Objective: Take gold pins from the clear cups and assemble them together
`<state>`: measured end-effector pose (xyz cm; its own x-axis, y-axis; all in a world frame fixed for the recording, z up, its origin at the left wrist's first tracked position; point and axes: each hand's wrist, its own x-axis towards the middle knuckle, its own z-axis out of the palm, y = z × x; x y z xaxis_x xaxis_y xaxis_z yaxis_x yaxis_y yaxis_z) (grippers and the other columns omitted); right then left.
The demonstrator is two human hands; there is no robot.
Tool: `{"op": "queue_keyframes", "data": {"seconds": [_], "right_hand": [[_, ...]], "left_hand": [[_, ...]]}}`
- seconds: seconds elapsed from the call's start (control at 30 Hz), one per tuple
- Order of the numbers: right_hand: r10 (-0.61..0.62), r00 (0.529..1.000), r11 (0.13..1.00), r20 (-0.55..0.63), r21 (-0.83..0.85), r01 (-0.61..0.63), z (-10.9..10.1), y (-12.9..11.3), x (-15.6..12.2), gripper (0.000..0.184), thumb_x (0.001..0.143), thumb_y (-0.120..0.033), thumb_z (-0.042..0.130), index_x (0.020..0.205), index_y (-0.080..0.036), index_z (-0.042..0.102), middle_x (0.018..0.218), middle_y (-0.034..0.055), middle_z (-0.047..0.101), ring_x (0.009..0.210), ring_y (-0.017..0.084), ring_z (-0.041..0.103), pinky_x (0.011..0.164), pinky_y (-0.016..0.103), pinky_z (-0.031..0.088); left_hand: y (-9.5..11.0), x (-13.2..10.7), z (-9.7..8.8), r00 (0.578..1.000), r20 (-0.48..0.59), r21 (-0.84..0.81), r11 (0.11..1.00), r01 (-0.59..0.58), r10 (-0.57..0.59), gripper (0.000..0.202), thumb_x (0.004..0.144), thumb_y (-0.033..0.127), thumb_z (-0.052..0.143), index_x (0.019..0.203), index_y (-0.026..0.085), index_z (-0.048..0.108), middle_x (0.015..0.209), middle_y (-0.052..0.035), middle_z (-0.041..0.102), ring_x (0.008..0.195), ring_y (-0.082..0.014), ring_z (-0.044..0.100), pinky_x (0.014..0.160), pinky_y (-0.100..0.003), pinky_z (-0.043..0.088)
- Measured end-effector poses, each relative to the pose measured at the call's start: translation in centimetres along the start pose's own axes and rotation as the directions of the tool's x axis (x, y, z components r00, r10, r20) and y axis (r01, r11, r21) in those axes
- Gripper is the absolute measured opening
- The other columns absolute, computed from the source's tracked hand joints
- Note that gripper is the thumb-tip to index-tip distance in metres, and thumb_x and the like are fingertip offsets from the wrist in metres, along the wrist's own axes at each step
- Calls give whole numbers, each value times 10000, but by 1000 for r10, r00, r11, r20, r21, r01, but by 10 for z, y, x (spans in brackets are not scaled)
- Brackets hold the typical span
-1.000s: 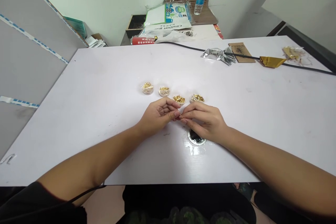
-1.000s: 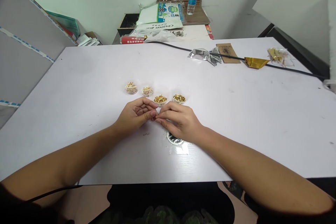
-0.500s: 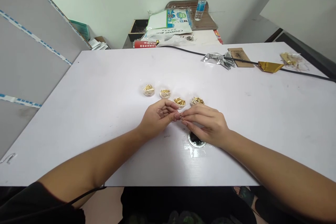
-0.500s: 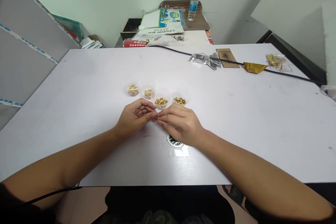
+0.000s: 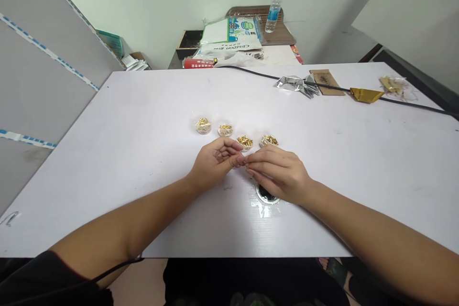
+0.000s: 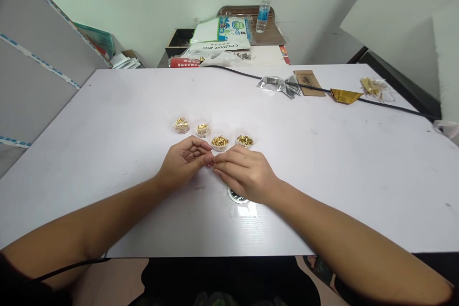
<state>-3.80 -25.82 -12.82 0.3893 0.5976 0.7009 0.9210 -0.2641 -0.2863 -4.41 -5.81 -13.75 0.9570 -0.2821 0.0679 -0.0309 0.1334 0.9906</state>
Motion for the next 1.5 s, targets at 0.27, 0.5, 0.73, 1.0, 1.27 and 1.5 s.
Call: {"op": "queue_keyframes", "data": {"seconds": [0.27, 0.5, 0.73, 1.0, 1.27, 1.5], "right_hand": [[-16, 1000, 1000, -1, -20, 16, -1, -1, 2, 120, 853, -79, 635, 949, -148, 654, 958, 71, 718, 827, 168, 650, 687, 328, 580], [19, 1000, 1000, -24, 25, -18, 0, 1, 1, 143, 838, -45, 630, 950, -134, 635, 921, 81, 695, 809, 160, 635, 675, 316, 563], [98, 995, 995, -16, 37, -98, -2, 2, 0, 118, 872, -60, 576, 946, -151, 593, 884, 73, 679, 816, 170, 625, 708, 330, 544], [165, 981, 985, 106, -59, -159, -2, 2, -3, 104, 945, -105, 470, 900, -148, 553, 745, 32, 611, 662, 119, 518, 611, 254, 459], [189, 965, 982, 182, -46, -183, -2, 0, -4, 133, 948, -139, 452, 863, -146, 554, 705, 14, 557, 621, 102, 463, 570, 233, 404], [142, 960, 989, 243, -7, -145, -2, 0, -3, 144, 942, -150, 459, 806, -164, 505, 682, 4, 540, 625, 105, 453, 559, 227, 374]], "left_hand": [[0, 0, -2, 1000, 22, 5, 1000, -7, 6, 152, 782, 226, 747, 862, 100, 717, 741, -50, 700, 653, -99, 639, 661, -221, 571], [-2, 1, -1, 997, 52, 14, 998, -62, 61, 170, 748, 178, 772, 911, 132, 766, 868, -69, 721, 780, -140, 690, 754, -250, 604], [-5, 1, -2, 980, 85, 50, 981, -186, 182, 147, 825, 158, 701, 962, 139, 751, 802, -56, 672, 713, -101, 643, 681, -222, 574], [-4, -1, -2, 978, 109, 115, 975, -188, 176, 137, 871, 199, 652, 952, 108, 714, 785, -61, 665, 694, -95, 635, 655, -214, 563], [1, -4, -1, 994, 109, 139, 990, -27, 12, 171, 881, 263, 642, 839, 99, 613, 679, -45, 659, 632, -88, 614, 613, -195, 534], [0, -5, -2, 978, 209, 158, 986, -52, 19, 242, 945, 325, 562, 846, 104, 552, 752, -71, 673, 675, -88, 631, 646, -193, 544]]}}
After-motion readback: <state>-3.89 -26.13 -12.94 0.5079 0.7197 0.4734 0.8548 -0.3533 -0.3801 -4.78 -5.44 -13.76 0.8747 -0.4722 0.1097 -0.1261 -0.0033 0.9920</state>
